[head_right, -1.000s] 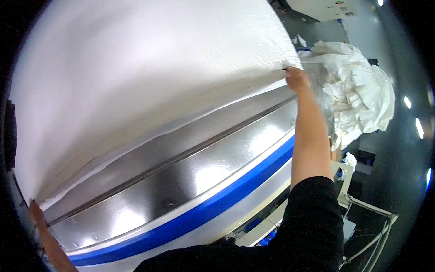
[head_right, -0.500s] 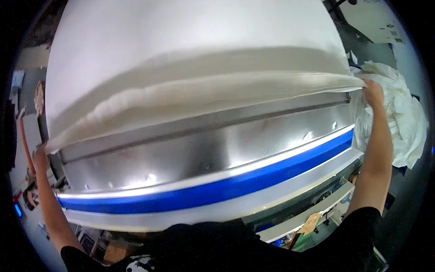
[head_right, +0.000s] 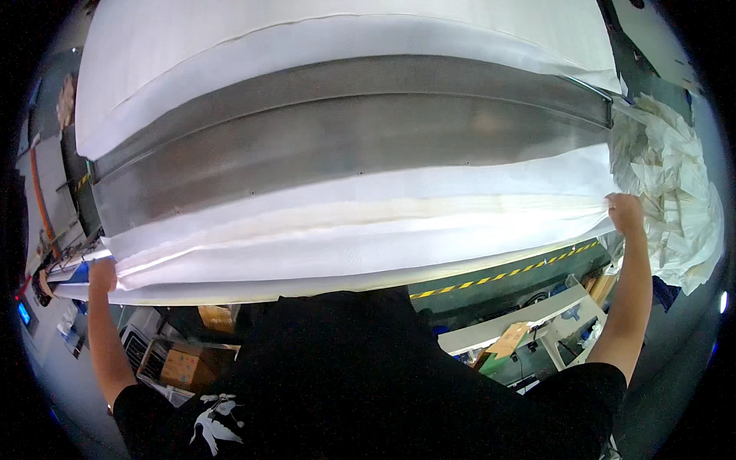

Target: The person repeatedly picks up individual white paper sheets from a stack and places them onto a flatbed machine. They smooth each sheet into position and occasionally press a button on the machine's control panel.

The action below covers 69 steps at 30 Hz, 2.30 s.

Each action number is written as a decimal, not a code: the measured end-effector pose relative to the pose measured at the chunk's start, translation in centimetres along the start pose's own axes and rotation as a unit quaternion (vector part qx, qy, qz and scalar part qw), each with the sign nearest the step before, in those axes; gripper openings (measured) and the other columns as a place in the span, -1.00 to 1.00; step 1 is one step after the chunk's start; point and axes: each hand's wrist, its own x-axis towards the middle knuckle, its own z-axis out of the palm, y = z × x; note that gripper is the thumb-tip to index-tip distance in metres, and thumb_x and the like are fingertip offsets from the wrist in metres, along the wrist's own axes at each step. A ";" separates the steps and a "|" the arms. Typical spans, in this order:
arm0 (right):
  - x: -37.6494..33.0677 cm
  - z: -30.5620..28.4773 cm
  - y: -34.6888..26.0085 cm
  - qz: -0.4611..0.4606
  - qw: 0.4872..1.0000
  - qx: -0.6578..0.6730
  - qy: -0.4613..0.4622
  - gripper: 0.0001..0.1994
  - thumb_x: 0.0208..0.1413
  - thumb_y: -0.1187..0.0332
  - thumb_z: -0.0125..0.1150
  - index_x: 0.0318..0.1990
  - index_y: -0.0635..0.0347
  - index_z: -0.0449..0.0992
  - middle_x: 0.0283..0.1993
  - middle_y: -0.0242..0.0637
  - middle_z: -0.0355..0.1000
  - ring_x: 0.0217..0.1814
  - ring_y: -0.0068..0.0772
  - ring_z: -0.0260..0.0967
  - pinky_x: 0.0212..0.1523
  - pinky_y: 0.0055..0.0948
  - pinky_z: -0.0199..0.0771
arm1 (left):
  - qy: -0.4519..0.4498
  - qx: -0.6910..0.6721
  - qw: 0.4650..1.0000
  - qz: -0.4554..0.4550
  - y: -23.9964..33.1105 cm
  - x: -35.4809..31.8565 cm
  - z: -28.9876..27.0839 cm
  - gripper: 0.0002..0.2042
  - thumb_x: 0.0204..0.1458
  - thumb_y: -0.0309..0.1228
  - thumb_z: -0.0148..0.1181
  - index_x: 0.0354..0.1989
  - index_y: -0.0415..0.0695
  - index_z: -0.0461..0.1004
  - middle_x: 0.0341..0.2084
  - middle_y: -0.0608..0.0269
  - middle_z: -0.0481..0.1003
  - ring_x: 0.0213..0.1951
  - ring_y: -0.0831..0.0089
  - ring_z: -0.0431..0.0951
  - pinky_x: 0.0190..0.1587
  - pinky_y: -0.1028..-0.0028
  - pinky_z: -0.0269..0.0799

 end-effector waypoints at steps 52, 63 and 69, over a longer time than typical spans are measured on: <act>-1.9 7.6 -4.4 0.089 0.992 0.017 -0.092 -0.87 -0.01 0.47 0.04 -0.27 0.19 0.37 -0.24 -0.03 0.45 -0.14 0.09 0.39 -0.16 -0.05 0.41 | 0.212 -0.247 0.940 -0.106 6.4 -1.6 2.5 -0.72 -0.13 -0.61 0.08 -0.23 0.02 0.45 -0.19 0.24 0.41 -0.04 0.24 0.40 0.01 0.28 0.25; -1.8 9.5 -3.3 0.097 0.992 0.035 -0.073 -0.84 -0.06 0.47 0.09 -0.26 0.20 0.38 -0.26 0.00 0.46 -0.13 0.10 0.39 -0.16 -0.06 0.41 | 0.188 -0.227 0.948 -0.122 5.9 -2.2 1.9 -0.82 -0.13 -0.57 0.08 -0.34 0.01 0.45 -0.28 0.26 0.46 -0.08 0.26 0.41 -0.03 0.30 0.27; -1.7 8.4 -3.9 0.093 0.991 0.048 -0.078 -0.85 -0.07 0.48 0.08 -0.28 0.23 0.37 -0.29 0.01 0.46 -0.16 0.12 0.40 -0.18 -0.04 0.41 | 0.098 -0.173 0.977 -0.071 4.7 -2.5 2.5 -0.79 -0.09 -0.47 0.10 -0.26 0.02 0.53 -0.25 0.25 0.50 -0.03 0.26 0.40 0.08 0.21 0.21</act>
